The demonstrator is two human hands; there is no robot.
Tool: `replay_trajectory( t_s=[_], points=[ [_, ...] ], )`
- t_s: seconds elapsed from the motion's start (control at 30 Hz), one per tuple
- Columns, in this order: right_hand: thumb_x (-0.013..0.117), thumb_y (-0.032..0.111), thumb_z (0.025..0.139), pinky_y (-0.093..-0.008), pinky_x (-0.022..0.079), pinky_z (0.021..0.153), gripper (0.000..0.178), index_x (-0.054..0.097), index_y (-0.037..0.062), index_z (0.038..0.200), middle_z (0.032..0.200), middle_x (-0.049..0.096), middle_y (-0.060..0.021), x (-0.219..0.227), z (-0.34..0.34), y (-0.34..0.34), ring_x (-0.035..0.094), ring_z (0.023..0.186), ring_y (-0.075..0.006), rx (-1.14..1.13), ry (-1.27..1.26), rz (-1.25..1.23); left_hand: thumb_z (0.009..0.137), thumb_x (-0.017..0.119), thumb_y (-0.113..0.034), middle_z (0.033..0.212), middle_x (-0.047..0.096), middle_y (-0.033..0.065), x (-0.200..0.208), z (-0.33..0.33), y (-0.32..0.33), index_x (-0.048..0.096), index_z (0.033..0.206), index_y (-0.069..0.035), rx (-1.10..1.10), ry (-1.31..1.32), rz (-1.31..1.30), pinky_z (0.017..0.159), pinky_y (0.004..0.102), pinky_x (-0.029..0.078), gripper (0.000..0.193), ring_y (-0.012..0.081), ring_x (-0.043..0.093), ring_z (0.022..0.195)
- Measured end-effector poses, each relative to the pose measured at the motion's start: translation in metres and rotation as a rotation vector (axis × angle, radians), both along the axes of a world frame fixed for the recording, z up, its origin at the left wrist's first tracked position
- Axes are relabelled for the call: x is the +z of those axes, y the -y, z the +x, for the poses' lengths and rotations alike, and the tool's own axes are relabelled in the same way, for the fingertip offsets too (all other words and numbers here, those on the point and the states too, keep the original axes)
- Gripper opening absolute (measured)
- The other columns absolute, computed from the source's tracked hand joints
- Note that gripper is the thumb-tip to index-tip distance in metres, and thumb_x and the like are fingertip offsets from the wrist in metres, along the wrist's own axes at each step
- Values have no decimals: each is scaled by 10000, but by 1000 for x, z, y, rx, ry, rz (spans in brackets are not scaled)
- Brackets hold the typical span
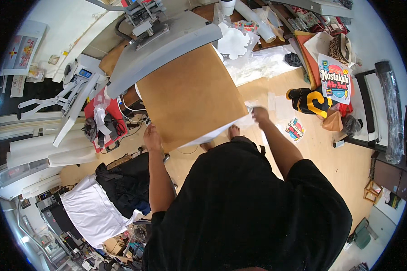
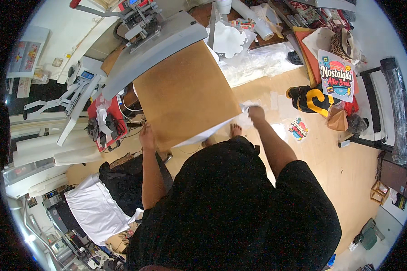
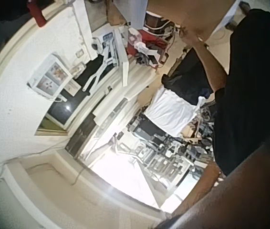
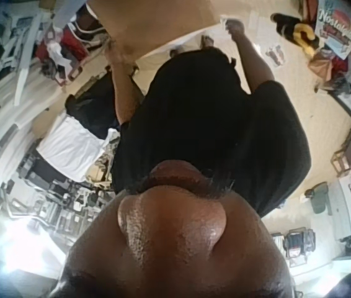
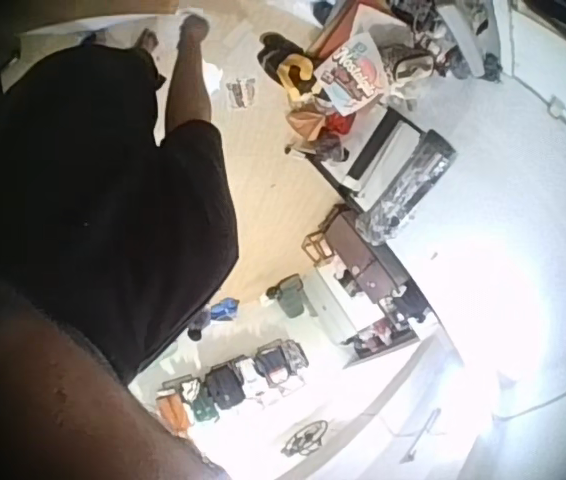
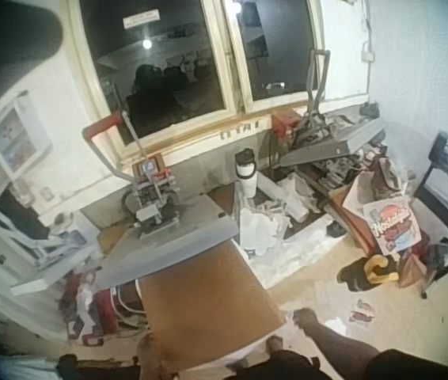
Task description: Using a heat press machine to apply graphics to white t-shirts.
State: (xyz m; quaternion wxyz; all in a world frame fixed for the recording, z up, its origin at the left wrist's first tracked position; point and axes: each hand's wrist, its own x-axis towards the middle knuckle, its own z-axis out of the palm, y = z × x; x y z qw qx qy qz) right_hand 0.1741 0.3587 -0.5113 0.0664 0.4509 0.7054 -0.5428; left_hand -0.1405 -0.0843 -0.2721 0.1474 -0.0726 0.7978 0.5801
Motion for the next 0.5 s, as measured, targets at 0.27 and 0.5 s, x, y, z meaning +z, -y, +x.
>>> replay_trajectory(
  t_s=[0.27, 0.5],
  points=[
    [721, 342, 865, -365, 558, 766, 356, 750, 45, 1059, 908, 750, -144, 251, -138, 47, 721, 857, -234, 15, -183, 305, 894, 727, -258, 915, 756, 101, 2, 34, 22, 740, 1092, -74, 50, -218, -590, 755, 350, 559, 270, 225, 722, 818],
    [791, 208, 799, -338, 549, 689, 294, 756, 42, 1039, 830, 744, -92, 268, -158, 53, 693, 727, -196, 67, -211, 125, 914, 672, -155, 889, 719, 69, -8, 30, 65, 714, 1016, -15, 13, -136, -326, 659, 338, 523, 179, 178, 645, 725]
  ],
)
